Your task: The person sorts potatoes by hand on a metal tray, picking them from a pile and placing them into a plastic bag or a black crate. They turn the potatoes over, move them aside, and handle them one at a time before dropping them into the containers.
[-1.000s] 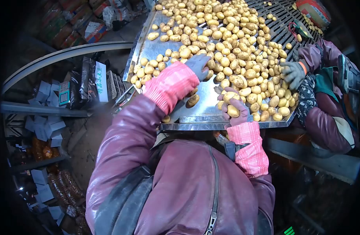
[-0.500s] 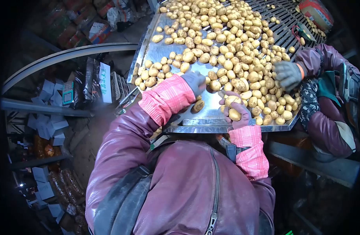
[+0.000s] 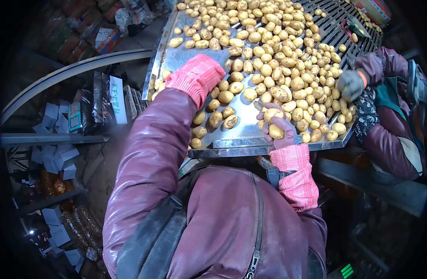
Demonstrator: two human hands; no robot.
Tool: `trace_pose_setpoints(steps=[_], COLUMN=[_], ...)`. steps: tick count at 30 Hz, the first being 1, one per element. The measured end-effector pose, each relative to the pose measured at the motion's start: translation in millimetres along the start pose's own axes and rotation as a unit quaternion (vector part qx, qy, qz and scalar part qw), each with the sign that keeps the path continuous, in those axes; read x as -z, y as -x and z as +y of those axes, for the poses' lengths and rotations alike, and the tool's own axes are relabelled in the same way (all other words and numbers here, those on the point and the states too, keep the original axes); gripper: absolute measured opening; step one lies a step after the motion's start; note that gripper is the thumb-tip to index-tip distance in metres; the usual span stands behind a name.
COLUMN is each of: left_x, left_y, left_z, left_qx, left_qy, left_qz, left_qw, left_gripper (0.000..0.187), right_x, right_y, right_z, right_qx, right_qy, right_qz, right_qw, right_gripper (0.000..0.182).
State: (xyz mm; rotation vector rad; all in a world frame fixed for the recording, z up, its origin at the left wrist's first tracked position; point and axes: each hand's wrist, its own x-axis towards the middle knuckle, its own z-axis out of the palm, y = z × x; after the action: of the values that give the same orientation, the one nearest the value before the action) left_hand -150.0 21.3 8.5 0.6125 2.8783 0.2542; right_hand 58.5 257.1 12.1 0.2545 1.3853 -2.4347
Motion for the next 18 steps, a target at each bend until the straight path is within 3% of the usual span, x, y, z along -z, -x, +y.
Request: trace_pose_setpoints(steps=[3, 6, 7, 9, 10, 12, 13, 14, 15, 17, 18], left_x=[1, -27, -20, -8, -14, -28, -19, -23, -27, -32, -32], left_y=[19, 28, 40, 75, 80, 89, 95, 96, 94, 103, 103], left_z=[-5, -28, -20, 16, 36, 73, 91, 107, 116, 127, 123], left_qx=[-0.042, 0.009, 0.03, -0.038, -0.068, -0.103, -0.079, -0.098, -0.142, -0.124, -0.157], left_qy=[0.032, 0.128, 0.16, 0.249, 0.223, 0.284, 0.303, 0.266, 0.217, 0.337, 0.361], left_qz=[-0.029, 0.041, 0.053, 0.109, 0.135, 0.136, 0.064, 0.077, 0.082, 0.048, 0.083], left_qw=[0.998, 0.991, 0.985, 0.962, 0.963, 0.944, 0.948, 0.956, 0.962, 0.932, 0.916], left_gripper=[0.033, 0.041, 0.045, 0.048, 0.049, 0.051, 0.052, 0.053, 0.048, 0.039, 0.032], right_x=[2, 6, 10, 10, 7, 9, 13, 16, 18, 28, 32], right_y=[-1, -2, -4, -3, -4, -7, -9, -12, -13, -13, -12], right_z=[2, 4, 7, 11, 7, 8, 11, 15, 19, 21, 21], right_qx=[0.007, 0.013, 0.007, 0.006, 0.018, 0.017, 0.014, 0.023, 0.033, 0.031, 0.03], right_qy=[0.004, -0.001, -0.022, -0.079, -0.114, -0.208, -0.22, -0.2, -0.18, -0.18, -0.182], right_qz=[-0.006, 0.002, 0.013, 0.015, 0.005, 0.0, 0.027, 0.063, 0.099, 0.072, 0.061], right_qw=[1.0, 1.0, 1.0, 0.997, 0.993, 0.978, 0.975, 0.977, 0.978, 0.981, 0.981], right_gripper=[0.044, 0.045, 0.046, 0.049, 0.05, 0.055, 0.059, 0.062, 0.064, 0.066, 0.066])
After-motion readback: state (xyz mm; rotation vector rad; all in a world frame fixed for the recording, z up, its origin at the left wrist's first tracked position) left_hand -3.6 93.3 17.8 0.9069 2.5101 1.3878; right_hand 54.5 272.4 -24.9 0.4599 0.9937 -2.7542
